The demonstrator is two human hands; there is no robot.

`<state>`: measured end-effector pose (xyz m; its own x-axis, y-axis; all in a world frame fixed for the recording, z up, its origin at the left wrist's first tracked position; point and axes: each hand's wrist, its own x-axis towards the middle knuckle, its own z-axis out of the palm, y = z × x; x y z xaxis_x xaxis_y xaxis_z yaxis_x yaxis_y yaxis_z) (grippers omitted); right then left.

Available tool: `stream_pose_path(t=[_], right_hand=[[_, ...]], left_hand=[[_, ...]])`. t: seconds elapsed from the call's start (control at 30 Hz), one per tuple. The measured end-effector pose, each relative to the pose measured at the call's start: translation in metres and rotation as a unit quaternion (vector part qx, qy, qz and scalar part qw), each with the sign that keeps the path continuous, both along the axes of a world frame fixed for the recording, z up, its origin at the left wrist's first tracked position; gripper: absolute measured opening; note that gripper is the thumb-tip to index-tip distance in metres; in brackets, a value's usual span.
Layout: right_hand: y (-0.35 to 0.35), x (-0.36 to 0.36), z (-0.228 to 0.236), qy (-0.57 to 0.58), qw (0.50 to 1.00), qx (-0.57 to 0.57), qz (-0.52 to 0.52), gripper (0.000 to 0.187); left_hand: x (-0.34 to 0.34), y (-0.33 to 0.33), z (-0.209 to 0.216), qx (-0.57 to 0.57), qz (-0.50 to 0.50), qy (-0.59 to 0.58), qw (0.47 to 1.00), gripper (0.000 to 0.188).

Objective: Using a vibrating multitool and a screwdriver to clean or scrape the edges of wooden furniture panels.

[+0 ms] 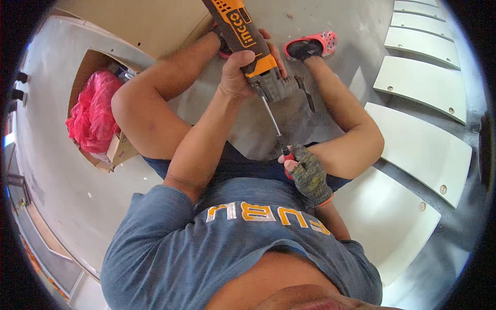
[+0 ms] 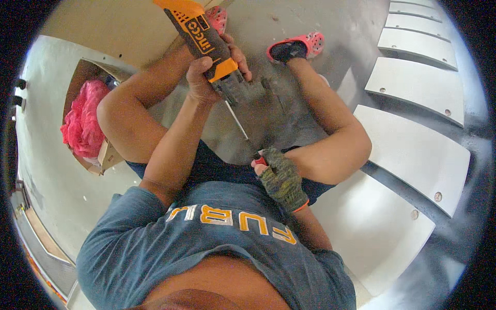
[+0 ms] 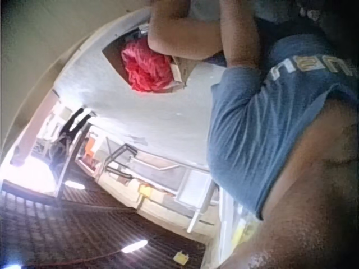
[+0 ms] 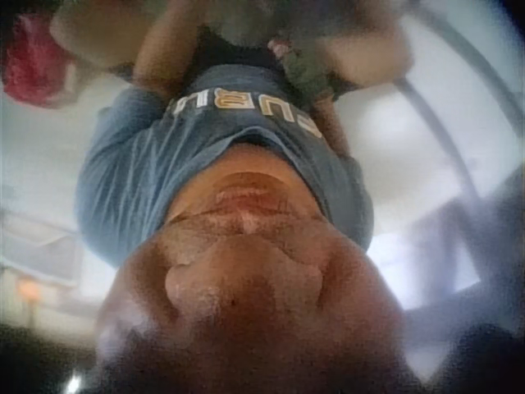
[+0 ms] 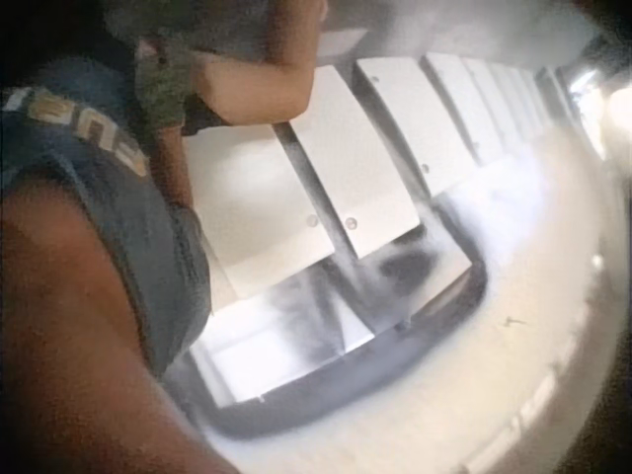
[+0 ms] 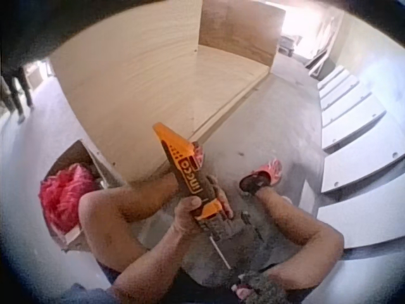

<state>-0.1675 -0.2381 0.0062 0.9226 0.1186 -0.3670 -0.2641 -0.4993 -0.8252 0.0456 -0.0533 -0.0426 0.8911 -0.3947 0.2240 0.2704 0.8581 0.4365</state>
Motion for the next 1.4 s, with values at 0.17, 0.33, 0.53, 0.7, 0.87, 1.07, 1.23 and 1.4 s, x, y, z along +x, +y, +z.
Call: stream_pose_path(t=[0.17, 0.33, 0.53, 0.7, 0.87, 1.07, 1.23, 1.4], right_hand=[[-0.007, 0.001, -0.012, 0.138, 0.971, 0.192, -0.028, 0.032], [-0.003, -0.011, -0.021, 0.021, 0.99, -0.101, 0.095, 0.034], [0.013, 0.0, -0.017, -0.182, 0.9, -0.393, -0.047, 0.029], [-0.017, 0.011, 0.002, 0.141, 0.976, 0.163, -0.02, 0.039], [-0.022, 0.015, -0.005, 0.233, 0.892, 0.358, -0.145, 0.043], [-0.018, 0.015, -0.019, 0.058, 0.992, 0.11, -0.024, 0.043], [0.01, 0.02, -0.018, -0.21, 0.938, -0.259, -0.096, 0.038], [-0.053, -0.005, -0.111, -0.12, 0.987, -0.099, -0.041, 0.035]], left_hand=[[0.0, 0.002, 0.005, -0.004, -0.013, -0.01, 1.0, 0.061], [-0.005, -0.004, 0.019, 0.038, 0.008, 0.034, 0.999, 0.053], [-0.012, -0.024, 0.023, 0.177, 0.121, 0.188, 0.958, 0.025], [-0.005, -0.019, 0.018, 0.186, 0.081, 0.243, 0.949, 0.017], [0.004, -0.02, 0.012, 0.236, 0.144, 0.202, 0.94, 0.017], [0.008, -0.007, 0.013, 0.283, 0.123, 0.152, 0.939, 0.022], [0.001, -0.011, 0.028, 0.321, 0.141, 0.207, 0.913, 0.036], [0.007, -0.022, -0.017, 0.361, 0.206, 0.16, 0.896, 0.055]])
